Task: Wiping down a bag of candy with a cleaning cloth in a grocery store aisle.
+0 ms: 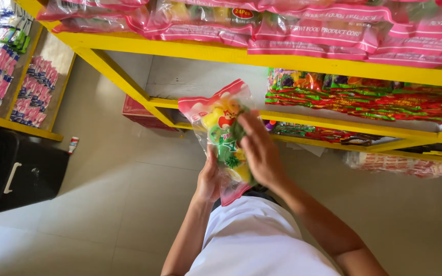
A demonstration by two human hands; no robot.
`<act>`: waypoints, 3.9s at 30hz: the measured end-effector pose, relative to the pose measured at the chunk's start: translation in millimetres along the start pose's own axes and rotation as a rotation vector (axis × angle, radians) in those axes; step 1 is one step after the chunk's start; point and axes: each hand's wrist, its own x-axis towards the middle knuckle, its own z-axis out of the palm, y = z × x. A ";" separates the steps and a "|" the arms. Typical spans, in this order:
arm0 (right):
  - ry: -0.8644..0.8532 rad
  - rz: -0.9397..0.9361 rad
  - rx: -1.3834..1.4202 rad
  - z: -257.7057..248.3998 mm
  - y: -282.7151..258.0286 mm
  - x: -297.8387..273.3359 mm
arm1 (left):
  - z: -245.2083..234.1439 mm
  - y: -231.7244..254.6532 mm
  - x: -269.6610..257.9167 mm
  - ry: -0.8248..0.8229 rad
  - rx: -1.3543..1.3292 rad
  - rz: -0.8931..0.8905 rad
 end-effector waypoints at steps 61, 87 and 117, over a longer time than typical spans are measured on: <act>0.156 -0.097 -0.269 -13.2 33.6 -15.5 | 56.5 -12.8 -18.6 -0.051 0.034 -0.005; 0.278 -0.118 -0.143 -10.0 -7.6 -33.4 | 74.4 -7.5 -21.9 -0.254 0.140 0.127; 0.243 -0.033 -0.045 -11.1 -17.2 -20.9 | 127.1 27.3 -75.2 -0.225 0.278 0.120</act>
